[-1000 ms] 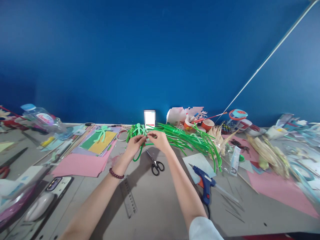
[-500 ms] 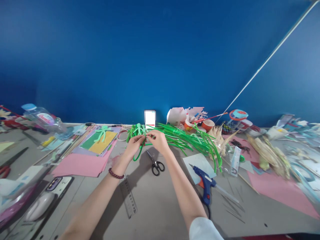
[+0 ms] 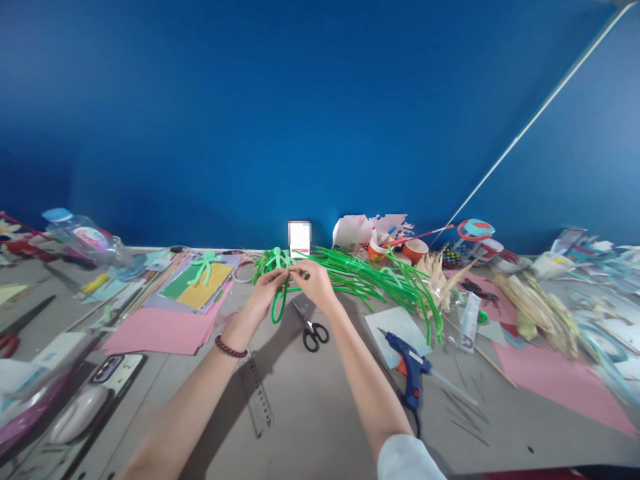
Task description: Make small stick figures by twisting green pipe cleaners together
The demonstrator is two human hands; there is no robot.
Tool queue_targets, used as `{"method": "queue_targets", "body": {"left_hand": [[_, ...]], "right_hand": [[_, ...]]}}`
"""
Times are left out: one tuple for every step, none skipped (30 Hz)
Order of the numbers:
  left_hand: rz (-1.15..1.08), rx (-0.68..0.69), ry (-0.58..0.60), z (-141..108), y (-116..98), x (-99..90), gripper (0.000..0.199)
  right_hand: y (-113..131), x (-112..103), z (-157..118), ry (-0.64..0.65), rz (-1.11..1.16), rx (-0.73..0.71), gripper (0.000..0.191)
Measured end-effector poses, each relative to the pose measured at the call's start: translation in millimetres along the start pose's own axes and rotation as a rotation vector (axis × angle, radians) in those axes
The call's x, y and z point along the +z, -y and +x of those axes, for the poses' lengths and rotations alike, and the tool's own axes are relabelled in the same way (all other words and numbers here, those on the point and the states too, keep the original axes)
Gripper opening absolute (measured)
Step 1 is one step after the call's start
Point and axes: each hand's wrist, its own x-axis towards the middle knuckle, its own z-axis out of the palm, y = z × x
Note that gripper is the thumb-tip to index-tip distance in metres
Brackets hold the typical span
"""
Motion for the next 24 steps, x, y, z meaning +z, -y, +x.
{"method": "queue_targets", "body": {"left_hand": [[-0.012,0.001,0.001,1,1,-0.5,0.024],[-0.02,0.002,0.001,1,2,-0.9,0.024],[-0.026,0.003,-0.002,1,2,-1.0,0.025],[-0.028,0.002,-0.007,1,1,-1.0,0.025],[-0.026,-0.001,-0.013,1,0,-0.7,0.026],[-0.021,-0.005,-0.018,0,-1,-0.4,0.027],[-0.013,-0.009,-0.021,0,-3,0.0,0.027],[-0.004,-0.012,-0.02,-1,-5,0.4,0.027],[0.007,-0.014,-0.015,-2,-6,0.8,0.027],[0.02,-0.014,-0.006,-3,-8,1.1,0.026],[0.034,-0.012,0.004,-4,-9,1.4,0.026],[0.046,-0.013,0.013,-4,-10,1.5,0.025],[0.053,-0.019,0.021,-4,-10,1.6,0.024],[0.049,-0.03,0.027,-4,-9,1.6,0.023],[0.032,-0.046,0.03,-4,-9,1.5,0.023],[0.0,-0.066,0.031,-3,-8,1.5,0.023],[-0.04,-0.085,0.03,-2,-7,1.6,0.023],[-0.081,-0.102,0.03,-2,-7,1.6,0.024],[-0.119,-0.119,0.038,-1,-7,1.7,0.025],[-0.153,-0.141,0.061,-1,-8,1.9,0.025],[-0.183,-0.169,0.098,-1,-9,1.9,0.025],[-0.21,-0.203,0.145,-1,-10,2.0,0.025],[-0.237,-0.236,0.192,-1,-11,1.9,0.025],[-0.266,-0.266,0.231,-2,-12,1.6,0.025]], "right_hand": [[0,0,0,0.01,-0.016,-0.005,0.016],[0,1,0,0.026,-0.032,-0.009,0.017],[0,1,0,0.046,-0.046,-0.012,0.017],[1,0,0,0.068,-0.056,-0.015,0.018],[1,0,0,0.085,-0.061,-0.018,0.018],[1,-1,0,0.094,-0.059,-0.02,0.017],[2,-2,0,0.093,-0.047,-0.021,0.016],[3,-3,1,0.086,-0.025,-0.018,0.015],[4,-4,1,0.075,0.004,-0.009,0.013],[6,-5,1,0.067,0.036,0.005,0.012],[7,-5,1,0.063,0.064,0.022,0.011],[9,-6,1,0.063,0.085,0.041,0.011],[10,-7,1,0.064,0.098,0.058,0.011],[10,-7,2,0.065,0.103,0.072,0.011],[10,-7,2,0.063,0.102,0.082,0.011],[9,-6,2,0.058,0.096,0.088,0.012],[8,-6,2,0.05,0.086,0.091,0.011],[6,-6,2,0.042,0.074,0.092,0.011],[4,-5,2,0.038,0.064,0.095,0.01],[2,-5,2,0.037,0.059,0.1,0.01],[1,-6,2,0.041,0.061,0.108,0.009],[0,-6,2,0.051,0.069,0.115,0.008],[0,-7,2,0.067,0.079,0.119,0.008],[1,-8,2,0.083,0.087,0.119,0.008]]}}
